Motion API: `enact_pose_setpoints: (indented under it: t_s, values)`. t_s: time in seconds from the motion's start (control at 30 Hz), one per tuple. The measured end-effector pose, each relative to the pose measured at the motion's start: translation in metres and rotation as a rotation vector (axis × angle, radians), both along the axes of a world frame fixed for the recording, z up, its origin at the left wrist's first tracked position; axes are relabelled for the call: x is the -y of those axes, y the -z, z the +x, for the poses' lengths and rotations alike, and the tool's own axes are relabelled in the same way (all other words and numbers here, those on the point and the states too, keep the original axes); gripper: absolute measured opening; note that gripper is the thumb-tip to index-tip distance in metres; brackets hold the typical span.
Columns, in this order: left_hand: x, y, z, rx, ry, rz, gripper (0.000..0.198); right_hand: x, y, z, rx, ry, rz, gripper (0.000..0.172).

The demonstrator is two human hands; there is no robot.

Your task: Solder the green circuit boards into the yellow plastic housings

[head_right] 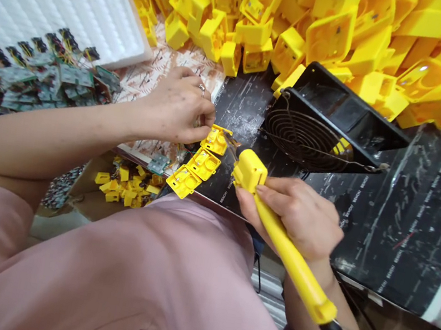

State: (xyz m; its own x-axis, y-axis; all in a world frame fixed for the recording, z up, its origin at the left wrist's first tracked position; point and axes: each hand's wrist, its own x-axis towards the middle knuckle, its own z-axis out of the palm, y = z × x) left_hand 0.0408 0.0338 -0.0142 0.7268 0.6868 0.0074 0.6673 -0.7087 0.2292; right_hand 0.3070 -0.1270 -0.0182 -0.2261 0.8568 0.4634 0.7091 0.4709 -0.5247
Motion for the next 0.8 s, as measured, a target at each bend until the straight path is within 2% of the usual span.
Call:
enact_pose_setpoints:
  t_s: [0.1,0.2,0.3,0.33,0.43,0.53,0.67,0.8]
  values:
    - [-0.001,0.004,-0.001,0.014,0.005,0.008,0.022,-0.006,-0.006,-0.007,0.06,-0.017,0.109,0.017]
    - [0.001,0.006,-0.001,0.014,0.001,-0.009,0.024,-0.01,-0.012,-0.014,0.106,-0.004,0.136,0.016]
    - [0.002,0.0,-0.004,0.062,-0.043,-0.061,0.025,-0.008,-0.009,-0.016,0.084,0.033,0.128,0.019]
    - [0.001,-0.003,-0.007,0.11,-0.075,-0.087,0.028,-0.005,-0.006,-0.016,0.063,0.062,0.125,0.025]
    - [-0.005,-0.014,-0.021,0.28,-0.234,-0.146,0.039,0.002,0.006,-0.012,-0.026,0.18,0.125,0.059]
    - [-0.009,-0.016,-0.035,0.239,-0.31,-0.105,0.035,0.006,0.012,-0.009,-0.051,0.224,0.124,0.072]
    - [0.002,-0.006,-0.035,0.14,-0.161,0.004,0.03,0.003,0.011,-0.007,0.004,0.197,0.18,0.069]
    - [0.015,0.005,-0.02,0.094,-0.099,0.027,0.026,0.0,0.005,-0.01,0.007,0.087,0.229,0.042]
